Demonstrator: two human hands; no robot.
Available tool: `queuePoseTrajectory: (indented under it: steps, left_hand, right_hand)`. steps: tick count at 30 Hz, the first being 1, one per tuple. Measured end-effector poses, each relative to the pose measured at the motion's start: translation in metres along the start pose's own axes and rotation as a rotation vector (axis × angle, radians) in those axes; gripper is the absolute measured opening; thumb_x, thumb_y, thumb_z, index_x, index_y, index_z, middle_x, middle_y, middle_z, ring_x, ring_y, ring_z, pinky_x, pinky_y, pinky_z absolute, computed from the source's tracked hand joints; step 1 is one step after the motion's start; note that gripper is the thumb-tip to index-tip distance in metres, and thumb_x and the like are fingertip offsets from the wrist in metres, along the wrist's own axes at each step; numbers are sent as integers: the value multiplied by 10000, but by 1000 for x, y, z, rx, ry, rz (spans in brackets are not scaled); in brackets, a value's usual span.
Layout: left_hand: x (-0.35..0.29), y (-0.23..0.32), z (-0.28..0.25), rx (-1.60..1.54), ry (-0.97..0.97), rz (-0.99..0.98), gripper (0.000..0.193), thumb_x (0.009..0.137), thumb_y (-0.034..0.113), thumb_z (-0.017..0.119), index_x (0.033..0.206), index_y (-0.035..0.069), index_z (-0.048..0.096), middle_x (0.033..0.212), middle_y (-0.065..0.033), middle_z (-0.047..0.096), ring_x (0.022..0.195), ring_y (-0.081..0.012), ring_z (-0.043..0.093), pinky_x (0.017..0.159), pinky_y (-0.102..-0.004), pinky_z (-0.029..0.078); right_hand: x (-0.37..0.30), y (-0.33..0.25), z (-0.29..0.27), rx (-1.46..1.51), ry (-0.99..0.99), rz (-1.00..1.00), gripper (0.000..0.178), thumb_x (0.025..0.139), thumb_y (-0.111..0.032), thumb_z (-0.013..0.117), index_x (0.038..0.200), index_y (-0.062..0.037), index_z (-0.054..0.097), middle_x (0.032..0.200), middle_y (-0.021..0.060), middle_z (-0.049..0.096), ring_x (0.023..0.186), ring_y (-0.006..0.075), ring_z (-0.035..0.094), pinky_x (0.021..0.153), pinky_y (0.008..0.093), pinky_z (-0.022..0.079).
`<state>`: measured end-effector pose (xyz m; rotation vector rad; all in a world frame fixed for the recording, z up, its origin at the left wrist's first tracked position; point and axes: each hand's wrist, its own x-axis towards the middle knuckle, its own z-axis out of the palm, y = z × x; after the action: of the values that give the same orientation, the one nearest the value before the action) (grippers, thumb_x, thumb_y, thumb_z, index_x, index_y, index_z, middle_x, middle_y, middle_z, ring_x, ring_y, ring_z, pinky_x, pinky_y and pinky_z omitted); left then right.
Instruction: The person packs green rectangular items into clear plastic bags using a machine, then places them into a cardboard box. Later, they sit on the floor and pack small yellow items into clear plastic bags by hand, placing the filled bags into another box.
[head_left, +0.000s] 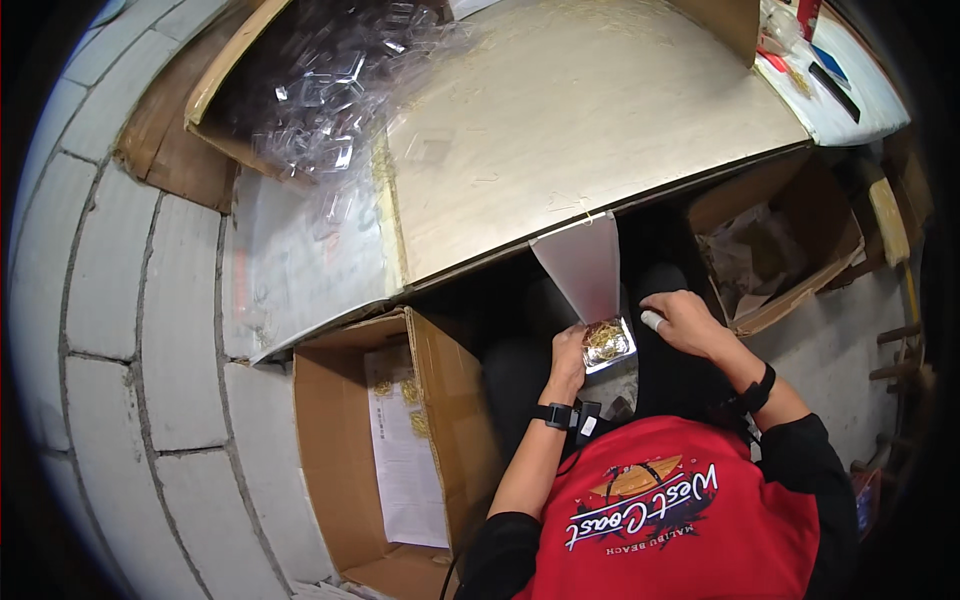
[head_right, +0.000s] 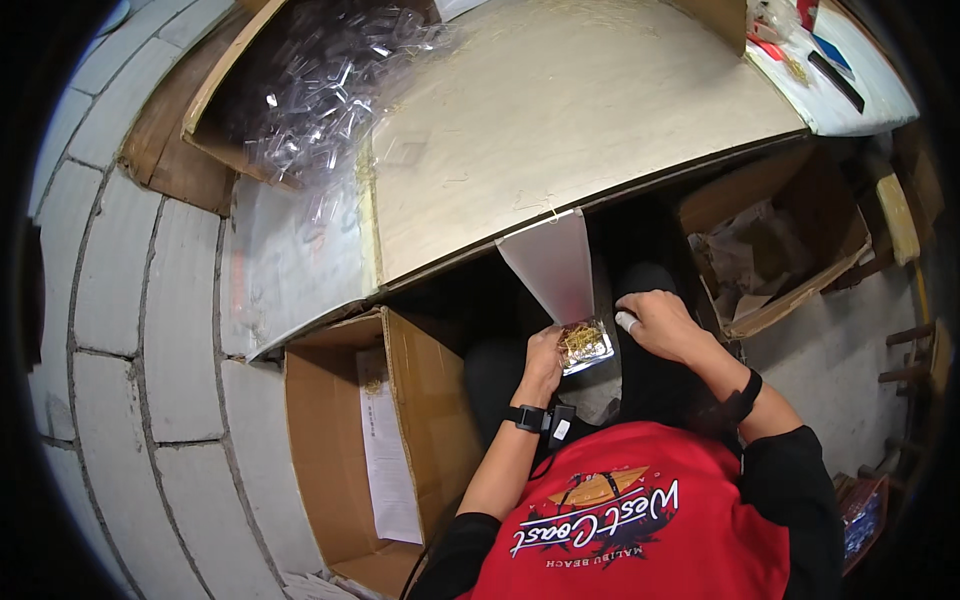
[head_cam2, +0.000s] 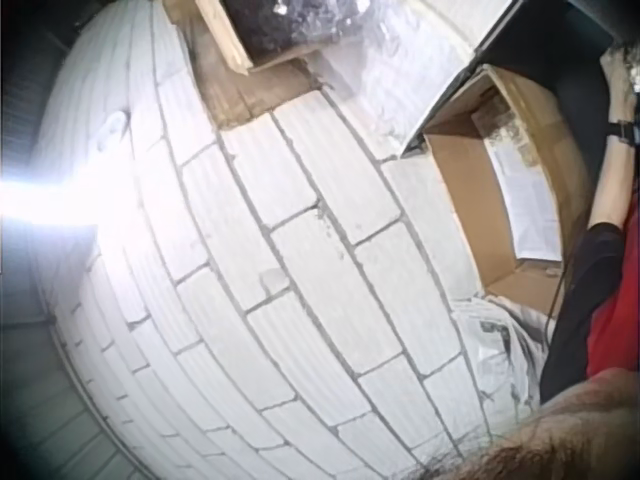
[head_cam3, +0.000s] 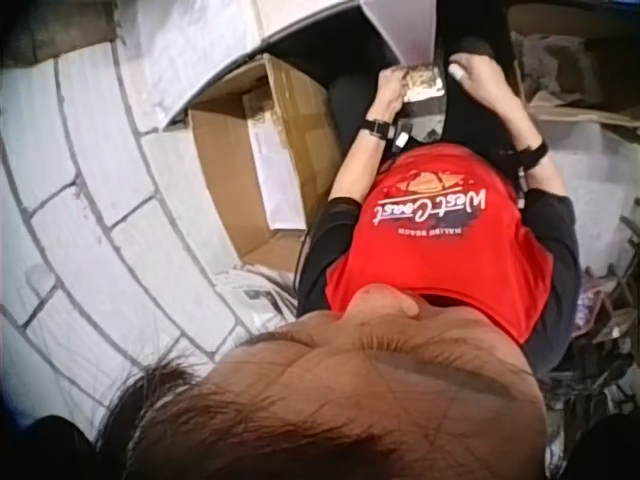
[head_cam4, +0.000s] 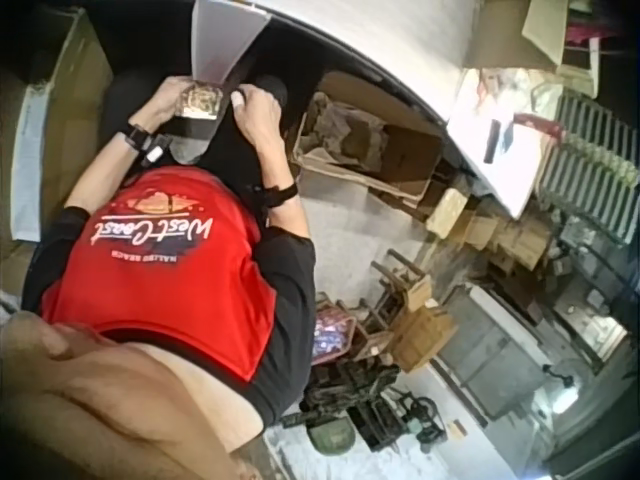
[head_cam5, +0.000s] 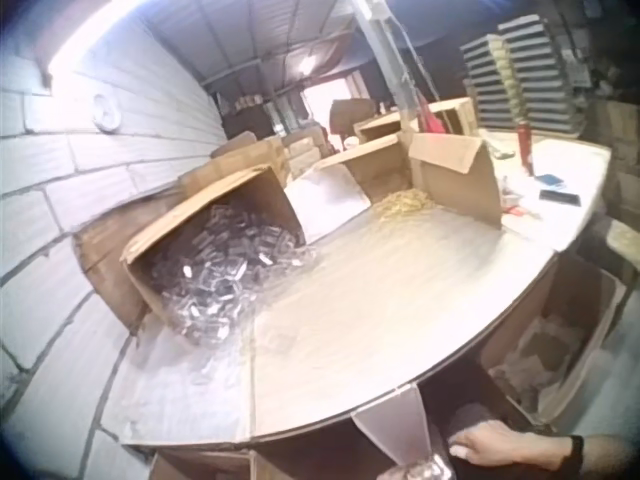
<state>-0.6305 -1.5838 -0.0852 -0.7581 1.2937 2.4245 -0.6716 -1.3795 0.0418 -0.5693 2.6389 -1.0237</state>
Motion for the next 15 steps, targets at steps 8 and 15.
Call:
queuePoseTrajectory:
  steps: [8, 15]
  left_hand:
    - [-19, 6, 6, -195, -119, 15, 253, 932, 168, 503, 1043, -55, 551, 982, -134, 630, 888, -212, 632, 791, -335, 525]
    - [-38, 11, 7, -272, -151, -169, 270, 942, 200, 498, 1119, -1, 534, 1051, -133, 620, 929, -237, 632, 807, -386, 547]
  right_hand:
    - [11, 28, 62, 624, -211, 295, 159, 865, -99, 592, 905, 50, 631, 693, 58, 631, 594, 102, 603, 496, 238, 469]
    - [-4, 23, 75, 16, 96, -27, 133, 727, -72, 618, 833, 8, 623, 737, 153, 631, 646, 311, 629, 613, 392, 495]
